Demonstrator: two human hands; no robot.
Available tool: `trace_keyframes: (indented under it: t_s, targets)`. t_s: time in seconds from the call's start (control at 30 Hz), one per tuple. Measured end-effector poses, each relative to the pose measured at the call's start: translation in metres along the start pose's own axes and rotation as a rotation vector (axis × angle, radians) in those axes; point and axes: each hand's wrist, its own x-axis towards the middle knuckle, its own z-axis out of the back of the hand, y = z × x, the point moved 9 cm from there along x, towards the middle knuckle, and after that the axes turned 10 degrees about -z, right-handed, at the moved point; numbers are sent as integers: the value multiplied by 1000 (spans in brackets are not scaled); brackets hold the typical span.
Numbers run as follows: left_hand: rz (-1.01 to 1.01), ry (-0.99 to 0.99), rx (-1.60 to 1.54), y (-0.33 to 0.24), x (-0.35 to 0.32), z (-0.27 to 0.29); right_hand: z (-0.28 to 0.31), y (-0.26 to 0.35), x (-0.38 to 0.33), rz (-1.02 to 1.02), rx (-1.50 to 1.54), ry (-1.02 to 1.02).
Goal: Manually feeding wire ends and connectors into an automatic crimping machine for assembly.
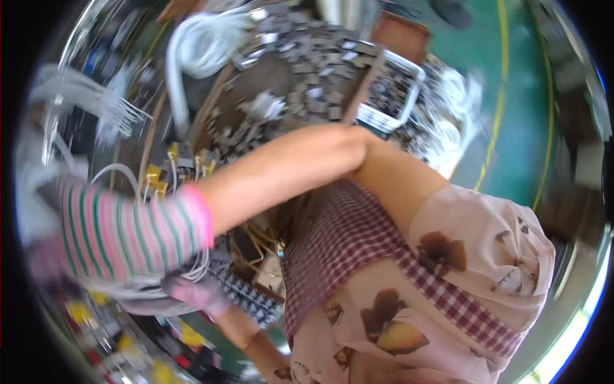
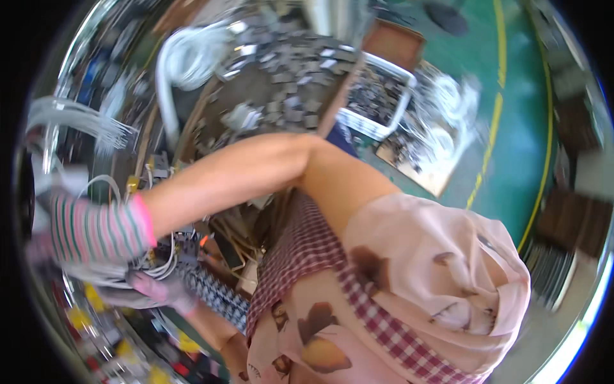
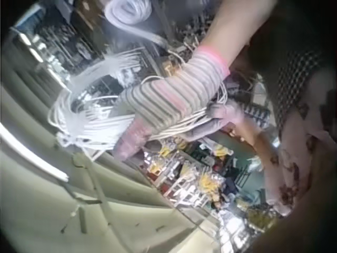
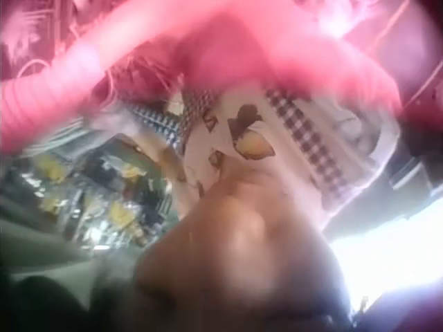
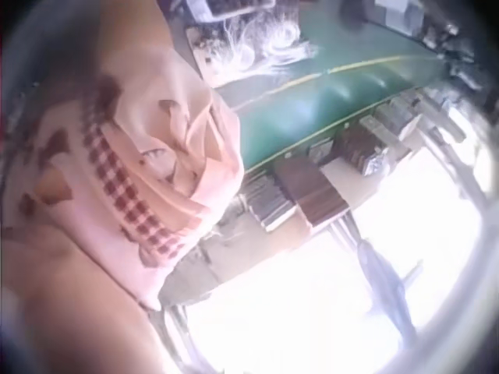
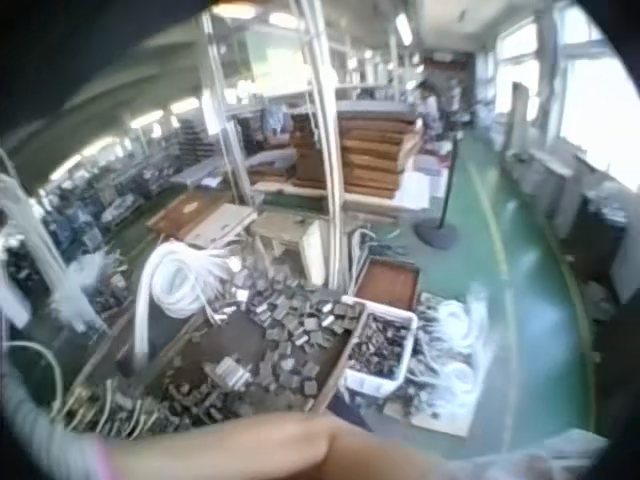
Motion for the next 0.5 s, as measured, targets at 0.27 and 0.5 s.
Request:
trace_keyframes:
  t_s: [0.27, 0.5]
  targets:
    - [-379, 290, -440, -90, -30, -214, 133, 134, -87, 167, -286, -261]
    - [-377, 571, -358, -86, -55, -236, 249, 205, -189, 87, -376, -573]
